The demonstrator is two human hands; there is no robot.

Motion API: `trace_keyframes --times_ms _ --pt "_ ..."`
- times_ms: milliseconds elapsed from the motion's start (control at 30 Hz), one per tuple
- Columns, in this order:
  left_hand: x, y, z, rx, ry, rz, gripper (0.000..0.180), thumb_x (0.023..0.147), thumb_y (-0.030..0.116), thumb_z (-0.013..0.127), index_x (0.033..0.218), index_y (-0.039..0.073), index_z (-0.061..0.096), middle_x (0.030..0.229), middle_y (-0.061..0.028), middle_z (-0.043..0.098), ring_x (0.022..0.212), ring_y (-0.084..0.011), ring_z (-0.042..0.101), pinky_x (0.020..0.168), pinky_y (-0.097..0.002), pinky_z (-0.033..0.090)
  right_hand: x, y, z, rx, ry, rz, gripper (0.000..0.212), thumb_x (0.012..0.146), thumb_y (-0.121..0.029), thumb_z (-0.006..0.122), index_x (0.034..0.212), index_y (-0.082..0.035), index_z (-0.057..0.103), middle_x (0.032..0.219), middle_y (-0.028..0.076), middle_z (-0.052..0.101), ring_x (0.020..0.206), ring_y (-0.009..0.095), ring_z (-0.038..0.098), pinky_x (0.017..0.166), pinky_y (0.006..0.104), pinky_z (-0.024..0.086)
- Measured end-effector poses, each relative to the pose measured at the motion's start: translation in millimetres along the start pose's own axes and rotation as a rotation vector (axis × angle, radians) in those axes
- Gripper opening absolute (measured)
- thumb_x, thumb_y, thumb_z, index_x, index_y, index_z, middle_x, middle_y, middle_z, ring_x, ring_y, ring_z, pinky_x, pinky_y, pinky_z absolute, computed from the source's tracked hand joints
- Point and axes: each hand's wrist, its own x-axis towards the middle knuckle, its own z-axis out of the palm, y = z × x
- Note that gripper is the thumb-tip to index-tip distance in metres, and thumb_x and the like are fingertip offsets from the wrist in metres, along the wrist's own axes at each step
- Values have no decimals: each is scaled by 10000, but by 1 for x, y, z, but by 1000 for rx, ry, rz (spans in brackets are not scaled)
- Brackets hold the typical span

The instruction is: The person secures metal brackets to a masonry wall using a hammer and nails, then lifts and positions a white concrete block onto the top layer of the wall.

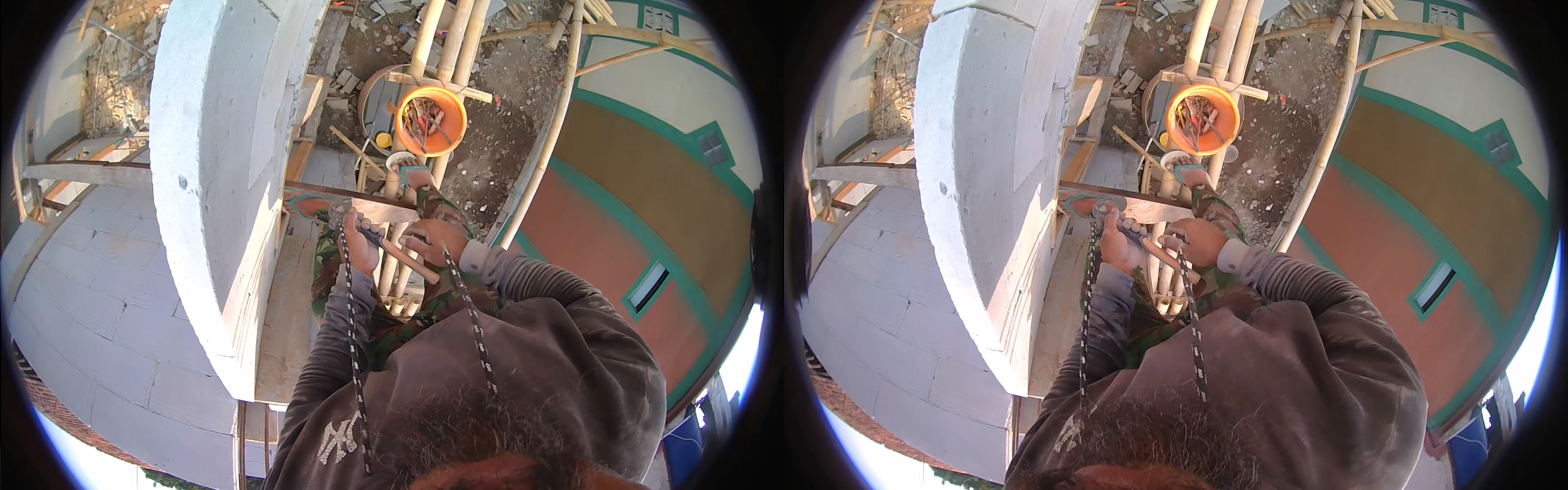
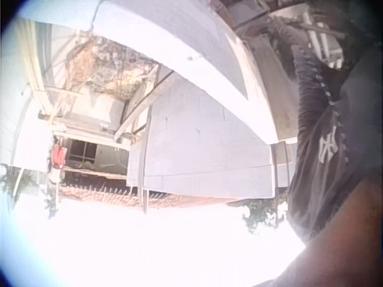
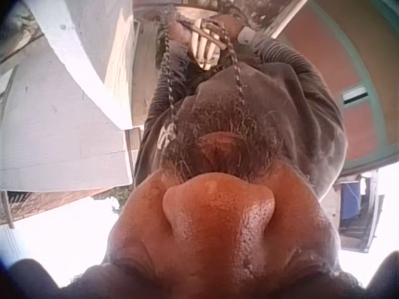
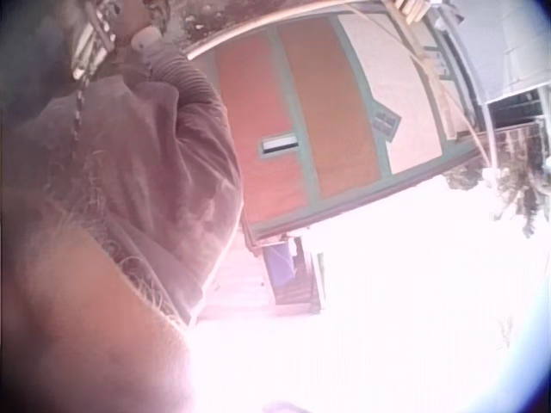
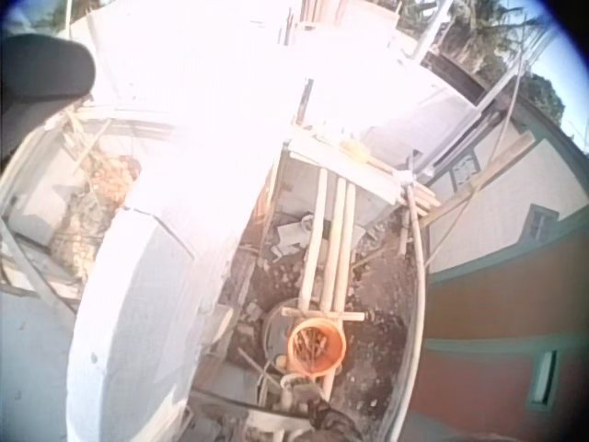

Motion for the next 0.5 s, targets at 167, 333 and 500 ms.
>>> trace_keyframes --times_ms 167,333,500 --pt "35 -2 -68 157 282 -169 227 984 312 628 854 182 495 665 66 416 548 -108 450 510 -291 420 102 151 -39 32 509 334 292 967 -302 605 1083 -58 715 1002 225 715 1000 382 678 872 450 519" --pt "51 -13 -116 227 315 -343 208 979 289 635 866 187 492 631 71 414 513 -97 437 475 -278 409 191 284 -86 -15 605 517 307 913 -313 631 1081 -87 753 1044 168 739 1035 357 693 908 433 533" --pt "72 -27 -127 251 323 -382 208 981 308 650 886 209 494 639 81 404 515 -75 443 452 -258 395 287 315 -84 -324 294 499 299 891 -293 659 1098 -108 770 1110 171 736 1093 359 688 940 452 529"
